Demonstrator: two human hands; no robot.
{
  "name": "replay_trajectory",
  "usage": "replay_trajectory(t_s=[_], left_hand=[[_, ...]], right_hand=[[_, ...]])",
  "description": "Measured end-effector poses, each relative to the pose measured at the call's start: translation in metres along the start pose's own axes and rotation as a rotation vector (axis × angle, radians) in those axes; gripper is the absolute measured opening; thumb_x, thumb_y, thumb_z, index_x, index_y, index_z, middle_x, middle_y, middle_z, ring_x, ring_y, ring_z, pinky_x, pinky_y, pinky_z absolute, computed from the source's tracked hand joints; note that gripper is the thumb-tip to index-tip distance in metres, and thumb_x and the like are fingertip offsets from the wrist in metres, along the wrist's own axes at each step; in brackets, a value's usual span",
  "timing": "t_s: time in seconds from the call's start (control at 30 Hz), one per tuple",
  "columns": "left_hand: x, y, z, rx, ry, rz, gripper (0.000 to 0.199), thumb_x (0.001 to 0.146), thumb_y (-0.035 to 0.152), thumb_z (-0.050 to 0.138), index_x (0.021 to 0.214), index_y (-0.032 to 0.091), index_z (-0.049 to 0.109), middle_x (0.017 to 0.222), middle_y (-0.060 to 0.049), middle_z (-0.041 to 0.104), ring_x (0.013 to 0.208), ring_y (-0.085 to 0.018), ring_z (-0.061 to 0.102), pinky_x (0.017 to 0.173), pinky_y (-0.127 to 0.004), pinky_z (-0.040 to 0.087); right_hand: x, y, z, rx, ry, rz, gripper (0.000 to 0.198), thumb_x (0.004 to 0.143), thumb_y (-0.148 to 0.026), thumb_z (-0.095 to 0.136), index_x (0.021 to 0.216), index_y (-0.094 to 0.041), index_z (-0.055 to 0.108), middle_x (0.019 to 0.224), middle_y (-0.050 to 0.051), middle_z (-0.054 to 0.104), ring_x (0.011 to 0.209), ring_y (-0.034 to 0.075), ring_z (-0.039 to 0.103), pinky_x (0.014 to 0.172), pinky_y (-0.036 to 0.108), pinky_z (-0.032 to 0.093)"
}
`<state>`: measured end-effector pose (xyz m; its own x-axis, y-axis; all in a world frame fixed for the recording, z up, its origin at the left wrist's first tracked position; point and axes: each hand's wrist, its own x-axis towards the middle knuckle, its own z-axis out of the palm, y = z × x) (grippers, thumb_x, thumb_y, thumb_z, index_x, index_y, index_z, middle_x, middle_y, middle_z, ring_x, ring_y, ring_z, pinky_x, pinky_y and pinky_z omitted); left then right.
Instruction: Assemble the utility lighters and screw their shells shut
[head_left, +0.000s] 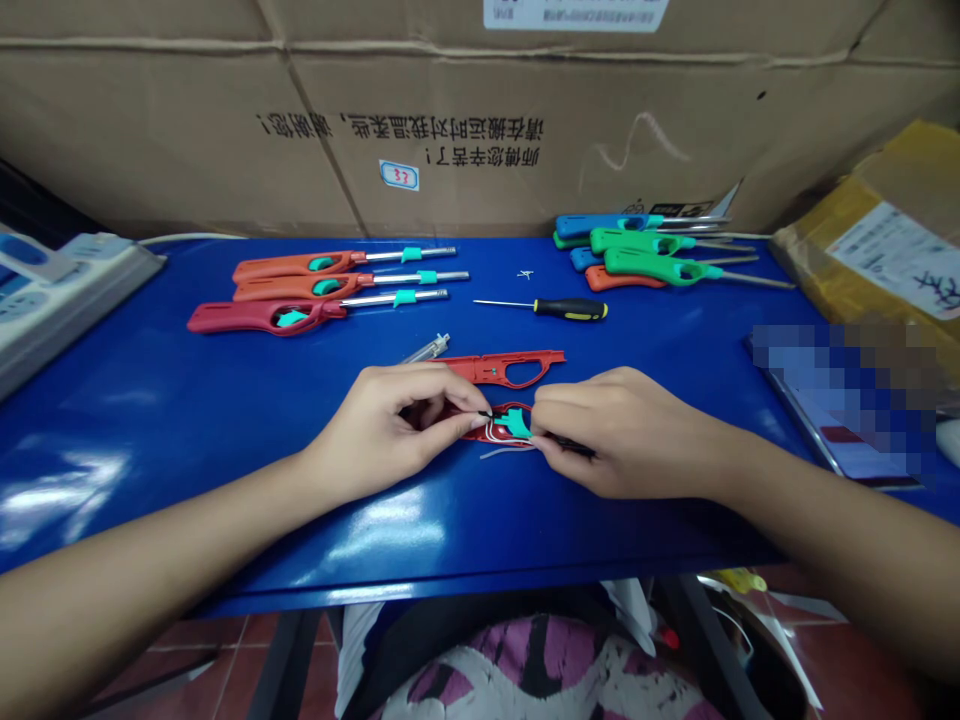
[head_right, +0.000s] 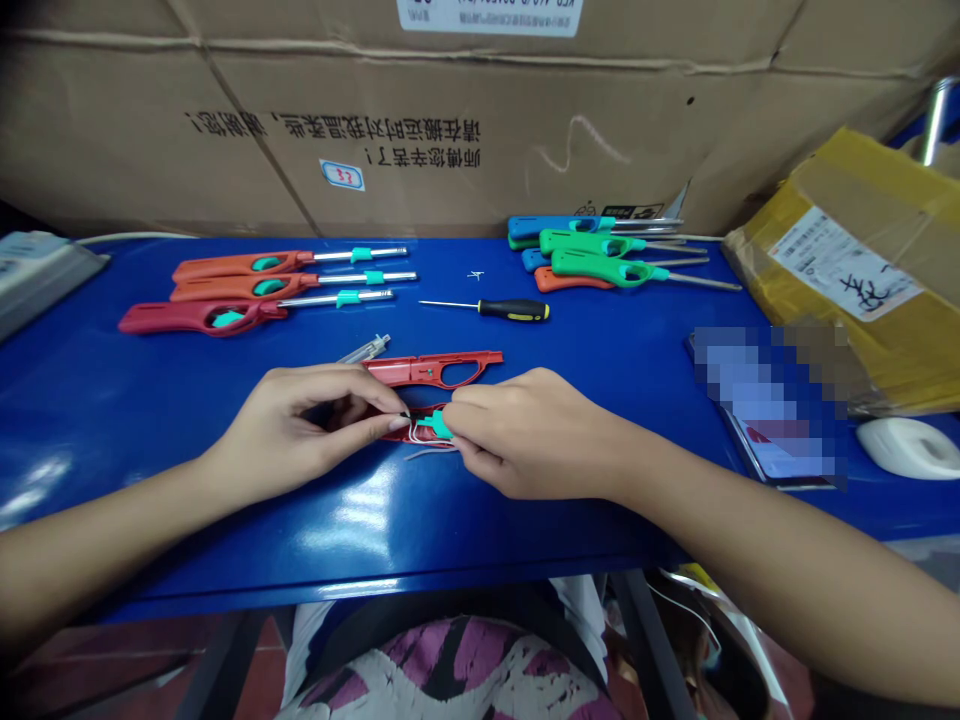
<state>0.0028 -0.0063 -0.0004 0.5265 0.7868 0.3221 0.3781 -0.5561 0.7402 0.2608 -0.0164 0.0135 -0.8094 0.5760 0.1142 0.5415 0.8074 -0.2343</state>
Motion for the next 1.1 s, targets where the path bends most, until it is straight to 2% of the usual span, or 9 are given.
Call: replay_trajectory(t_s=[0.63, 0.8, 0.93, 1.1], left_hand=[[0.0021, 0.0012, 0.0009, -0.082, 0.039, -0.130, 0.004, 0.083, 0.020, 0.077, 0.083, 0.017, 0.079, 0.072, -0.001, 0.074, 0.051, -0.007, 0.048, 0.047, -0.019, 0.038], [0.0017, 0.0005, 0.0018, -0.083, 0.051, -0.138, 0.003, 0.082, 0.020, 0.078, 0.082, 0.017, 0.079, 0.067, 0.000, 0.072, 0.049, -0.006, 0.046, 0.046, -0.018, 0.036], [0.0015, 0.0001, 0.0022, -0.069, 0.035, -0.125, 0.003, 0.082, 0.020, 0.077, 0.082, 0.017, 0.079, 0.072, -0.002, 0.075, 0.050, -0.007, 0.048, 0.047, -0.018, 0.038], [0.0014, -0.0009, 0.0026, -0.029, 0.042, -0.105, 0.004, 0.085, 0.020, 0.076, 0.084, 0.019, 0.079, 0.073, 0.000, 0.076, 0.050, -0.007, 0.051, 0.049, -0.018, 0.041]], right_hand=[[0.0006, 0.0011, -0.0016, -0.042, -0.028, -0.034, 0.024, 0.103, -0.023, 0.043, 0.087, -0.018, 0.060, 0.081, 0.001, 0.063, 0.065, 0.013, 0.051, 0.056, 0.030, 0.024], [0.0017, 0.0006, -0.0028, -0.041, -0.027, -0.051, 0.025, 0.104, -0.022, 0.042, 0.087, -0.017, 0.060, 0.081, 0.001, 0.062, 0.065, 0.013, 0.051, 0.058, 0.029, 0.026], [0.0018, 0.0005, -0.0017, -0.036, -0.036, -0.055, 0.023, 0.103, -0.021, 0.043, 0.087, -0.017, 0.060, 0.081, 0.000, 0.062, 0.065, 0.012, 0.050, 0.058, 0.029, 0.028], [0.0021, 0.0004, 0.0014, -0.019, 0.014, -0.027, 0.019, 0.100, -0.021, 0.046, 0.085, -0.018, 0.058, 0.079, 0.000, 0.060, 0.064, 0.012, 0.047, 0.057, 0.029, 0.028]])
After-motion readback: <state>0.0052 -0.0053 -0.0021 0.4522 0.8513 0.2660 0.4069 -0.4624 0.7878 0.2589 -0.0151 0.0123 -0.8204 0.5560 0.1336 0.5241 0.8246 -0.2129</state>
